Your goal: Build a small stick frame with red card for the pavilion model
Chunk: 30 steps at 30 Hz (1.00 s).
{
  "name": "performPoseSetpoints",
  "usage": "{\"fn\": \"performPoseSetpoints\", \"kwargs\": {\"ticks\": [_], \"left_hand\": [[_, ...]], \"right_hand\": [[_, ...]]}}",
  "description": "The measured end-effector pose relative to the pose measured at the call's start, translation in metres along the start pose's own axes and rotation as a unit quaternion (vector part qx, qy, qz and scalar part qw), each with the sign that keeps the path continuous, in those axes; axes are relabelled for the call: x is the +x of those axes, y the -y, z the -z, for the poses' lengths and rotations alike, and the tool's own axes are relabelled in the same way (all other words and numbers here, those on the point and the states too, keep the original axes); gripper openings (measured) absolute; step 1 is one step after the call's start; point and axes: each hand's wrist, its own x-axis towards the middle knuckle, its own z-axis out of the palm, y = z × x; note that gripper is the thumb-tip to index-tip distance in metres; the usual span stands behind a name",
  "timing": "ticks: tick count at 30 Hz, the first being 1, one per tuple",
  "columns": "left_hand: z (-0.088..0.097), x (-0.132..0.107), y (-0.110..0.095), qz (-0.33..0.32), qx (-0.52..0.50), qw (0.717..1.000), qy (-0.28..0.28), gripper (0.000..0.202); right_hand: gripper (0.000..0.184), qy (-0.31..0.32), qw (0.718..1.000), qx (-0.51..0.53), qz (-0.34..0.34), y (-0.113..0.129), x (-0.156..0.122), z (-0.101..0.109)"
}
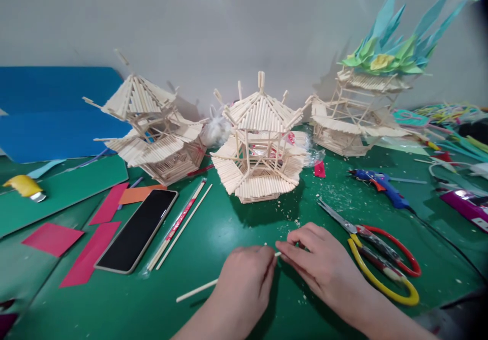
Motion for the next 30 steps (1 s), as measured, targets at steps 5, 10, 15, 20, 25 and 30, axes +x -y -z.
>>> {"fn": "performPoseSetpoints", "kwargs": {"ticks": [5, 10, 15, 20, 25, 30], "left_hand": [[-0.007, 0.003, 0.001, -0.006, 0.148, 0.989, 0.011, 0.027], [-0.011, 0.003, 0.003, 0.003, 0.158, 0.987, 0.021, 0.026], [-0.01, 0.004, 0.005, 0.016, 0.155, 0.987, 0.029, 0.026], [-0.013, 0.005, 0.008, 0.025, 0.152, 0.988, 0.026, 0.026], [-0.013, 0.007, 0.008, 0.036, 0.161, 0.986, 0.006, 0.025], [-0.008, 0.006, 0.011, 0.003, 0.115, 0.993, 0.006, 0.027]], "right_hand": [[0.021, 0.0, 1.0, 0.014, -0.016, -0.005, -0.005, -0.014], [0.021, 0.0, 0.999, 0.02, -0.038, -0.005, -0.006, -0.023], [0.022, -0.005, 0.998, 0.038, -0.046, -0.003, -0.003, -0.027], [0.022, -0.016, 0.997, 0.041, -0.056, -0.002, -0.002, -0.034], [0.026, -0.034, 0.995, 0.053, -0.075, 0.0, -0.001, -0.038], [0.024, 0.032, 0.99, 0.112, -0.074, -0.002, 0.003, -0.017]]}}
